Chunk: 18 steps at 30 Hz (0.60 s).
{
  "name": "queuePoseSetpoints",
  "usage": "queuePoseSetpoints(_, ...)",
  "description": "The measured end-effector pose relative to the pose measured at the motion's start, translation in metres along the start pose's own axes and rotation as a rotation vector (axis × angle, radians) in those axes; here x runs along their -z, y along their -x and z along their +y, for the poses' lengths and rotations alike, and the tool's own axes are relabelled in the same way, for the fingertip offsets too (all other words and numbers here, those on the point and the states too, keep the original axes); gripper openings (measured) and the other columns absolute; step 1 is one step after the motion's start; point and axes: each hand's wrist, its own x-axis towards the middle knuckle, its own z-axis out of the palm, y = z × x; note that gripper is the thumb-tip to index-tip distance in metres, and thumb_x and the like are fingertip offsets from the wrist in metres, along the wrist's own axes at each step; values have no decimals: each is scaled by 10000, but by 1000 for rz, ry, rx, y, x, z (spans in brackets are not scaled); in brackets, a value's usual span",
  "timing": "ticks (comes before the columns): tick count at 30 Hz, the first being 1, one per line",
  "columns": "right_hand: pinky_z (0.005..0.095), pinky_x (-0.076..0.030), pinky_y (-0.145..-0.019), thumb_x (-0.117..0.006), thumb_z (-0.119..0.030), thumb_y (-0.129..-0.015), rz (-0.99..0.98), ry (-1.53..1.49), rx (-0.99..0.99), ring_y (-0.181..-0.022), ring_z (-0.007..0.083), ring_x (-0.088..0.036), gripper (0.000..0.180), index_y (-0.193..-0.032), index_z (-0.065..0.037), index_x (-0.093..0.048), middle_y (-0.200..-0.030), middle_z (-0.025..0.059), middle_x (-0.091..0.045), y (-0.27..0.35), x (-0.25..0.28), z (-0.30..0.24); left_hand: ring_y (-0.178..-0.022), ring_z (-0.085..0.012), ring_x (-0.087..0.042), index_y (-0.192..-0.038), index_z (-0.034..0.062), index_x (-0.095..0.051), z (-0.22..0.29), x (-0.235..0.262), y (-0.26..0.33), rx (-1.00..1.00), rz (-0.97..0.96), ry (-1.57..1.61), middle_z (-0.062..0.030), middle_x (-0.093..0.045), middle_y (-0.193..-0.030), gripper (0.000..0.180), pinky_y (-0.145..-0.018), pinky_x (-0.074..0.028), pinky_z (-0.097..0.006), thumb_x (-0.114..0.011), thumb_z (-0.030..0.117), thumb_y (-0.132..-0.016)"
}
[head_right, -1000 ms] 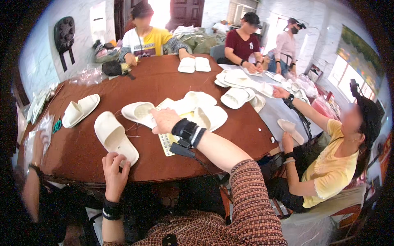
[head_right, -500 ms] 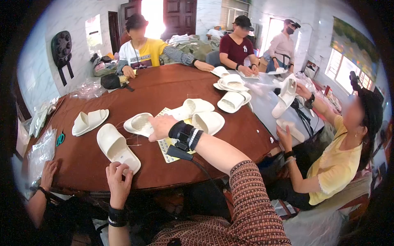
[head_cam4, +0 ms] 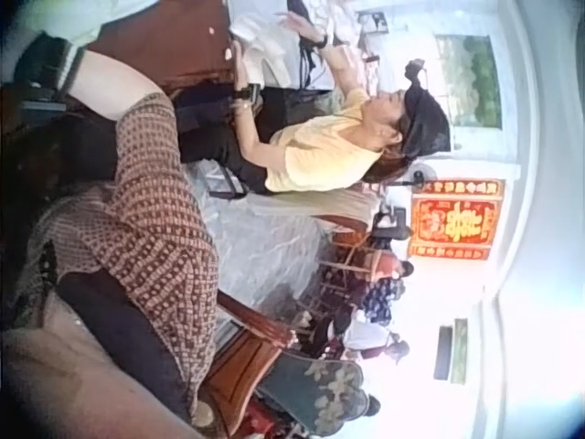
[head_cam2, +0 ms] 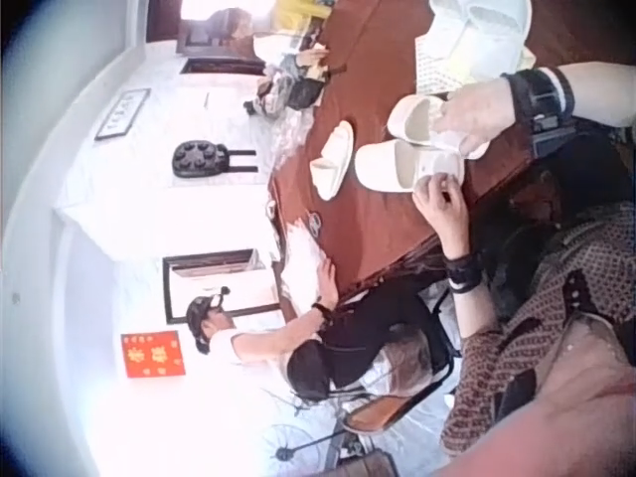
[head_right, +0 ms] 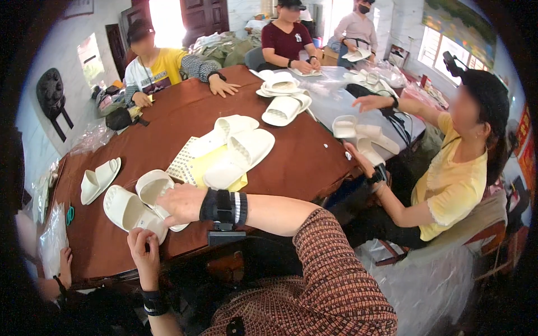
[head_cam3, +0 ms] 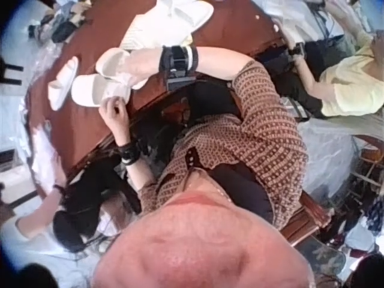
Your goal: Inspecting white slippers and applying size labels to them.
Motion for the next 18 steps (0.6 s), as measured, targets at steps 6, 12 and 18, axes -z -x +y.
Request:
queuePoseSetpoints(6, 443, -464, -826, -653, -321, -829, 93, -54, 87, -925, 352, -587, 396, -1113, -54, -584, -964, 179, -625, -2, -17, 12, -842, -286, -486, -834, 44, -587, -1, 0, 0, -22, 3, 9, -107, -526, -917, 114, -735, -416, -384, -656, -5, -757)
queuePoseSetpoints(12, 393, -444, -862, -617, -197, -835, 238, -121, 142, -946, 288, -543, 200, -969, -53, -653, -957, 99, -629, -8, -43, 33, -837, -279, -484, -827, 33, -586, 2, 3, 2, -3, 2, 33, -102, -529, -903, 102, -741, -417, -375, -650, -11, -760)
queuePoseSetpoints(18, 403, -470, -818, -588, -169, -834, 322, -327, 123, -886, 314, -590, 155, -892, -47, -664, -891, 127, -617, -6, -43, 31, -830, -282, -487, -810, 22, -589, 0, 7, 4, 28, -15, 33, -105, -534, -860, 67, -746, -415, -372, -642, 8, -771)
